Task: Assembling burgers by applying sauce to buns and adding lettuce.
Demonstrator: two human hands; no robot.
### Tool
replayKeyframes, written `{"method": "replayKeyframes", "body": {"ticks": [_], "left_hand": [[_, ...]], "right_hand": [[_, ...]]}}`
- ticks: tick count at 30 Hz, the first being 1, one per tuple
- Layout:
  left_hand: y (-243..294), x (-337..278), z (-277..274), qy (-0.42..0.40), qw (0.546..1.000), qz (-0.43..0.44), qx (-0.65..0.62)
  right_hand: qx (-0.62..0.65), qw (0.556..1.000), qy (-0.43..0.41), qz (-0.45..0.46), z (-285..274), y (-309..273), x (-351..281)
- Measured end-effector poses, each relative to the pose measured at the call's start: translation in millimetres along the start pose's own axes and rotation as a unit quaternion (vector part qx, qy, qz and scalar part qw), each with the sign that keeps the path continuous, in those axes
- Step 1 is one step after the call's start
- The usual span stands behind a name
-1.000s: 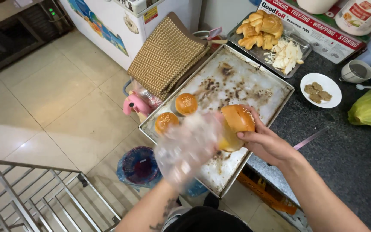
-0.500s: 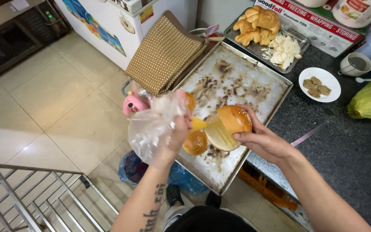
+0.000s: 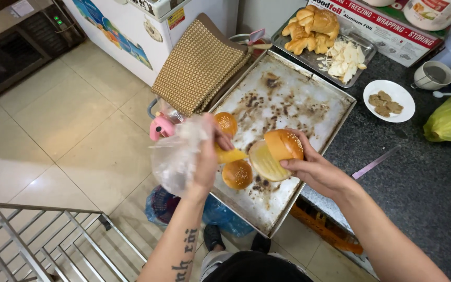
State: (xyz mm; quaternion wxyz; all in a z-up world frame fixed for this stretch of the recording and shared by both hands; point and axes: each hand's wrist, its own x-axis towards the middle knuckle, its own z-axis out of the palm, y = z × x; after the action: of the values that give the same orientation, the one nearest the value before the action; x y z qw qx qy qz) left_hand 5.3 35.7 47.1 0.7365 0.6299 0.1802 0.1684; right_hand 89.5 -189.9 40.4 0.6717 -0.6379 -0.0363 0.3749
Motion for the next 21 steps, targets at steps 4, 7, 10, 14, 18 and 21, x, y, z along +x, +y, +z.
{"method": "replayKeyframes", "body": {"ticks": [4, 7, 10, 14, 18, 21], "left_hand": [[-14.9, 17.4, -18.0, 0.138, 0.941, 0.022, -0.31], [-8.3, 16.7, -37.0, 0.179, 0.894, -0.002, -0.411], [-16.1, 14.5, -55.3, 0.2, 0.872, -0.018, -0.447], [-26.0, 17.1, -75.2, 0.227, 0.851, -0.024, -0.473], [-31.0, 15.2, -87.4, 0.227, 0.849, -0.019, -0.477], [-25.1, 18.8, -89.9, 0.201, 0.845, -0.04, -0.494]], "right_hand": [[-0.022, 0.998, 0.057, -0.008, 11.7, -7.4, 13.4], [-0.044, 0.989, 0.141, -0.018, 6.9, 25.5, 50.9], [-0.051, 0.976, 0.21, -0.022, -6.2, 75.1, 101.5], [-0.115, 0.965, 0.232, -0.036, 7.9, 103.6, 140.1], [-0.314, 0.912, 0.26, 0.045, -20.9, 158.1, 201.5], [-0.369, 0.887, 0.266, 0.074, -10.8, 140.0, 183.3]]}}
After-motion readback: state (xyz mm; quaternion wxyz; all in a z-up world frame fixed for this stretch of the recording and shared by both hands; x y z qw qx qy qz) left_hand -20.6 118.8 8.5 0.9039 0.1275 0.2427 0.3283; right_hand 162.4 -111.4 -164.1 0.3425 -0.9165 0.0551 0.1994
